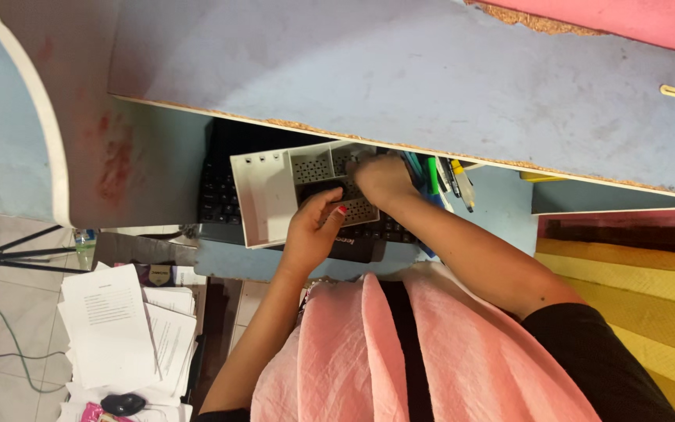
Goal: The person wipes a white plastic organizer and a black keyboard with a blue cloth, then cleans a yellow-capped marker and places it back into the organizer. The organizer is moved to the upper shelf of the desk.
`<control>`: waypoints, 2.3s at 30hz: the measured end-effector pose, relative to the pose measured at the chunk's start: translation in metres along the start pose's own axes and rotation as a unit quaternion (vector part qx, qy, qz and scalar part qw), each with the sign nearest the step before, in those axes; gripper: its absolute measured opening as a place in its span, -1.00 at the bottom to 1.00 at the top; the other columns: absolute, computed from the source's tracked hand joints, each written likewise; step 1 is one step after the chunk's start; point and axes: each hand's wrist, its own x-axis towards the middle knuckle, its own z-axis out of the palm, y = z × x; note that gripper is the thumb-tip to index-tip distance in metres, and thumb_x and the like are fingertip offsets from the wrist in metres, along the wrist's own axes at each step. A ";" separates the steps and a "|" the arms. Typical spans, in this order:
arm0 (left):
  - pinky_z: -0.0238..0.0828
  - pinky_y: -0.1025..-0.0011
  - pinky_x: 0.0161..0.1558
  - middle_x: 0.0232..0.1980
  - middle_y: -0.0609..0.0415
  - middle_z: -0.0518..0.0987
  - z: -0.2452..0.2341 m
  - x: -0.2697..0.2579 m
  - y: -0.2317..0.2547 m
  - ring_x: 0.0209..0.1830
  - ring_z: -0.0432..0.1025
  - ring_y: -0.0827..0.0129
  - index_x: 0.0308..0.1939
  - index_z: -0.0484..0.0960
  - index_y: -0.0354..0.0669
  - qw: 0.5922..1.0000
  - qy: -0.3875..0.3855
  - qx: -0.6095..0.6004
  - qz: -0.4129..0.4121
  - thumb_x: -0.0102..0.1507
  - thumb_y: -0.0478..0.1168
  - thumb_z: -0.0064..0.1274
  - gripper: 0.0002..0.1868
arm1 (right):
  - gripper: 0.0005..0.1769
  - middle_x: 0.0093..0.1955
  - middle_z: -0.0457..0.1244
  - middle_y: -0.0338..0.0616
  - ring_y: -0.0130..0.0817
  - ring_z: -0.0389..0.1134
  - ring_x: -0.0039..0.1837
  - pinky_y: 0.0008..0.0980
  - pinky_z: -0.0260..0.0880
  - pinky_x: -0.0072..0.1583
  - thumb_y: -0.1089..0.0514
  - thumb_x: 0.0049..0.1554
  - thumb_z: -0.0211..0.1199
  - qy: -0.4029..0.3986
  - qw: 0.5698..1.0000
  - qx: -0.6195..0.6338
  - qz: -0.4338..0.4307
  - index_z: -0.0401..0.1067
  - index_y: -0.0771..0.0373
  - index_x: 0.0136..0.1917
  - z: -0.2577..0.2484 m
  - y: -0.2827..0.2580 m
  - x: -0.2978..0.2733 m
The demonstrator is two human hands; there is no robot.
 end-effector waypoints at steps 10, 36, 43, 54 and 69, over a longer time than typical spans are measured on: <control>0.52 0.45 0.07 0.17 0.00 0.61 0.002 0.009 0.002 0.09 0.56 0.37 0.23 0.54 -0.27 0.998 -0.006 -0.027 -0.050 0.32 -0.30 0.10 -0.61 | -0.72 0.11 0.36 -0.08 -0.01 0.44 0.04 -0.05 0.45 0.06 0.22 0.11 0.27 0.251 0.957 0.147 -0.018 0.51 0.10 0.12 -0.015 0.007 -0.039; 0.49 0.33 0.07 0.17 -0.05 0.62 0.107 0.021 0.011 0.13 0.54 0.24 0.21 0.55 -0.22 0.979 -0.145 0.089 -0.109 0.26 -0.12 0.16 -0.54 | -0.76 -0.04 0.40 -0.17 -0.39 0.37 -0.07 -0.41 0.38 -0.07 0.20 0.17 0.19 0.083 0.642 0.696 0.310 0.48 0.25 0.12 0.169 0.132 -0.136; 0.48 0.32 0.07 0.17 -0.06 0.62 0.080 0.008 0.008 0.16 0.53 0.27 0.20 0.57 -0.25 0.992 -0.050 0.105 -0.058 0.30 -0.16 0.16 -0.58 | -0.64 -0.06 0.33 -0.07 -0.37 0.31 -0.07 -0.37 0.33 -0.04 0.15 0.16 0.38 0.224 0.775 0.510 0.299 0.39 0.42 0.10 0.144 0.133 -0.109; 0.48 0.38 0.10 0.06 -0.04 0.65 -0.007 -0.016 0.024 0.07 0.55 0.29 0.13 0.62 -0.21 0.977 0.134 0.136 0.098 0.34 -0.32 0.11 -0.73 | -0.68 0.15 0.34 -0.03 -0.02 0.39 0.20 -0.16 0.44 0.20 0.11 0.18 0.35 0.193 0.906 0.370 -0.068 0.47 0.19 0.20 0.047 -0.009 -0.085; 0.48 0.44 0.03 0.12 -0.02 0.64 -0.049 -0.010 0.002 0.06 0.54 0.36 0.15 0.59 -0.27 0.997 0.082 -0.014 0.008 0.34 -0.36 0.08 -0.71 | -0.41 0.40 0.17 0.09 0.11 0.15 0.46 0.00 0.08 0.45 0.00 0.10 0.38 0.048 0.937 0.300 0.171 0.33 0.00 0.37 0.033 -0.083 -0.020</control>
